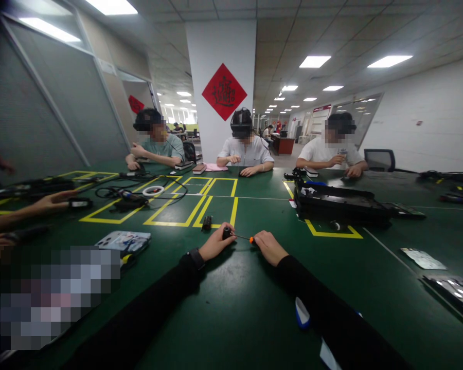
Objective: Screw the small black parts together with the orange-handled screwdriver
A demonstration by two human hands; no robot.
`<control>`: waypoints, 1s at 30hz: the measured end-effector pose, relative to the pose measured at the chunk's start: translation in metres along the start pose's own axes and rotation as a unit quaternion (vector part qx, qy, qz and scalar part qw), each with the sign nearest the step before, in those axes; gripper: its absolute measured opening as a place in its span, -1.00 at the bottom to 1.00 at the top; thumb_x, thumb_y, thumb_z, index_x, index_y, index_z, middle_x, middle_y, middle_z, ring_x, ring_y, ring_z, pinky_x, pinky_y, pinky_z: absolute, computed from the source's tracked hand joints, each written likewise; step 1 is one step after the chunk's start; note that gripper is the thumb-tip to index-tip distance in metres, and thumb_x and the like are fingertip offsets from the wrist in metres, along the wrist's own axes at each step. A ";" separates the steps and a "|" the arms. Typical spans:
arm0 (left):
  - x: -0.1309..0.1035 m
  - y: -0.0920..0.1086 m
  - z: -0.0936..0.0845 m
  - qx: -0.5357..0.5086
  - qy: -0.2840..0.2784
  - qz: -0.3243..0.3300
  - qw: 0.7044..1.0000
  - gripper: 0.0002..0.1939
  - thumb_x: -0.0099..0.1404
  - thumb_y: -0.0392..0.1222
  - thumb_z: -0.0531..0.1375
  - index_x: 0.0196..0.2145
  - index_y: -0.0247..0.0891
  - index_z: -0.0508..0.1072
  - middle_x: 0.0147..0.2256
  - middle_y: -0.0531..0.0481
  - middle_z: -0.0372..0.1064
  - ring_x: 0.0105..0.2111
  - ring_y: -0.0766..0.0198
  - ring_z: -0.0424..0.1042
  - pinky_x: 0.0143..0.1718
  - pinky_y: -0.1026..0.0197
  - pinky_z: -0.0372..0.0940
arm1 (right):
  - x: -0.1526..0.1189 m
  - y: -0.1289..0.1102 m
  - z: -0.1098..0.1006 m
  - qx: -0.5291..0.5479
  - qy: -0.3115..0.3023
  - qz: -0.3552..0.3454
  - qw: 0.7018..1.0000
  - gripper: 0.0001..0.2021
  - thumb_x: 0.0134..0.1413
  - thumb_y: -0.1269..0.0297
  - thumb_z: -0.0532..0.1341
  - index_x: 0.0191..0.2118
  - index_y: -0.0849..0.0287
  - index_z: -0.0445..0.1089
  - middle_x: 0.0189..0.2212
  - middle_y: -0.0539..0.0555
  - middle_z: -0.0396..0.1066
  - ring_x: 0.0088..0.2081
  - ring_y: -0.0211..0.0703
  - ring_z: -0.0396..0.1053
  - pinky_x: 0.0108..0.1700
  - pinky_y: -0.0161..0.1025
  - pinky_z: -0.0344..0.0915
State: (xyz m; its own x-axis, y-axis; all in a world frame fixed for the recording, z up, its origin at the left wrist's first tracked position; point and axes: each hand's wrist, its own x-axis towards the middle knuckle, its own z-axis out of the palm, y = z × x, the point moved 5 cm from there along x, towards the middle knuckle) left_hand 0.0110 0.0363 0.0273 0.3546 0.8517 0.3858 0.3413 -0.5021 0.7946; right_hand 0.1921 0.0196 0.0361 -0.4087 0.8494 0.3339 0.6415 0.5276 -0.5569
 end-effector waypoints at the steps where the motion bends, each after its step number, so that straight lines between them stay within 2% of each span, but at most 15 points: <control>1: 0.000 0.000 0.000 -0.004 0.000 0.001 1.000 -0.80 0.13 -0.18 0.07 -0.25 -0.24 0.22 -0.37 0.06 0.26 -0.37 0.35 0.26 -0.26 0.26 0.15 | 0.004 0.000 0.000 -0.018 -0.012 -0.008 1.000 -0.72 0.10 0.30 -0.07 -0.31 0.20 0.38 -0.31 0.12 0.34 -0.22 -0.17 0.24 -0.10 -0.18 0.14; 6: 0.000 0.000 0.000 -0.025 -0.001 -0.002 1.000 -0.80 0.13 -0.18 0.07 -0.25 -0.25 0.22 -0.38 0.05 0.27 -0.37 0.35 0.27 -0.25 0.25 0.16 | 0.015 0.007 0.001 -0.053 -0.075 0.009 0.996 -0.79 0.03 0.33 0.03 -0.39 0.22 0.40 -0.37 0.11 0.36 -0.28 -0.16 0.27 -0.15 -0.21 0.16; 8: 0.000 -0.001 0.000 -0.026 0.004 -0.005 1.000 -0.80 0.13 -0.18 0.08 -0.26 -0.25 0.22 -0.38 0.05 0.27 -0.37 0.35 0.27 -0.25 0.25 0.16 | 0.012 0.010 0.001 -0.038 -0.055 0.033 0.997 -0.83 -0.01 0.32 0.06 -0.37 0.21 0.38 -0.36 0.09 0.36 -0.29 -0.18 0.28 -0.18 -0.22 0.18; 10: 0.000 -0.001 0.000 -0.022 0.009 -0.007 1.000 -0.80 0.12 -0.18 0.08 -0.26 -0.25 0.23 -0.38 0.05 0.26 -0.37 0.35 0.26 -0.25 0.25 0.16 | 0.004 0.011 0.002 -0.019 0.005 0.046 0.999 -0.85 -0.02 0.31 0.08 -0.32 0.19 0.34 -0.34 0.07 0.34 -0.27 -0.19 0.27 -0.19 -0.23 0.19; 13: 0.000 -0.001 0.000 -0.011 0.011 0.000 1.000 -0.80 0.12 -0.18 0.09 -0.26 -0.24 0.23 -0.37 0.05 0.26 -0.35 0.34 0.26 -0.24 0.25 0.16 | -0.008 0.008 0.006 -0.010 0.059 0.035 0.998 -0.83 -0.02 0.29 0.10 -0.26 0.18 0.27 -0.34 0.05 0.32 -0.27 -0.21 0.26 -0.20 -0.24 0.20; 16: 0.001 -0.002 0.000 -0.004 0.016 0.004 1.000 -0.79 0.12 -0.17 0.09 -0.26 -0.24 0.24 -0.36 0.04 0.26 -0.35 0.34 0.26 -0.23 0.24 0.16 | -0.011 0.001 0.008 -0.020 0.050 0.000 0.999 -0.78 0.01 0.25 0.09 -0.19 0.18 0.24 -0.28 0.08 0.30 -0.22 -0.19 0.24 -0.15 -0.22 0.19; 18: 0.001 -0.002 -0.001 -0.003 0.017 0.002 1.000 -0.79 0.12 -0.17 0.09 -0.26 -0.24 0.24 -0.36 0.04 0.26 -0.35 0.33 0.26 -0.23 0.24 0.16 | -0.010 -0.003 0.007 -0.029 0.045 -0.024 0.998 -0.78 0.08 0.25 0.01 -0.17 0.18 0.25 -0.23 0.11 0.29 -0.16 -0.18 0.21 -0.09 -0.20 0.15; 21: 0.001 -0.001 -0.002 0.000 0.016 0.005 1.000 -0.80 0.12 -0.18 0.09 -0.27 -0.25 0.24 -0.35 0.04 0.26 -0.34 0.33 0.25 -0.23 0.24 0.16 | -0.008 -0.005 0.005 -0.044 0.040 -0.041 0.997 -0.75 0.14 0.30 -0.10 -0.23 0.18 0.30 -0.26 0.11 0.30 -0.15 -0.17 0.20 -0.06 -0.17 0.12; 30: 0.001 0.003 0.000 0.008 0.008 0.007 1.000 -0.81 0.12 -0.19 0.08 -0.26 -0.24 0.23 -0.36 0.05 0.24 -0.34 0.33 0.24 -0.23 0.24 0.15 | -0.010 0.003 0.004 0.024 0.073 0.003 0.997 -0.85 -0.04 0.32 0.11 -0.28 0.16 0.25 -0.36 0.02 0.31 -0.29 -0.23 0.26 -0.20 -0.24 0.21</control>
State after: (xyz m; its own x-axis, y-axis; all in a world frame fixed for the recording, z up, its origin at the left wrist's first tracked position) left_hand 0.0122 0.0355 0.0295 0.3444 0.8473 0.4042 0.3501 -0.5154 0.7822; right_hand 0.1957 0.0131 0.0284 -0.3047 0.8470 0.4356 0.6107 0.5247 -0.5931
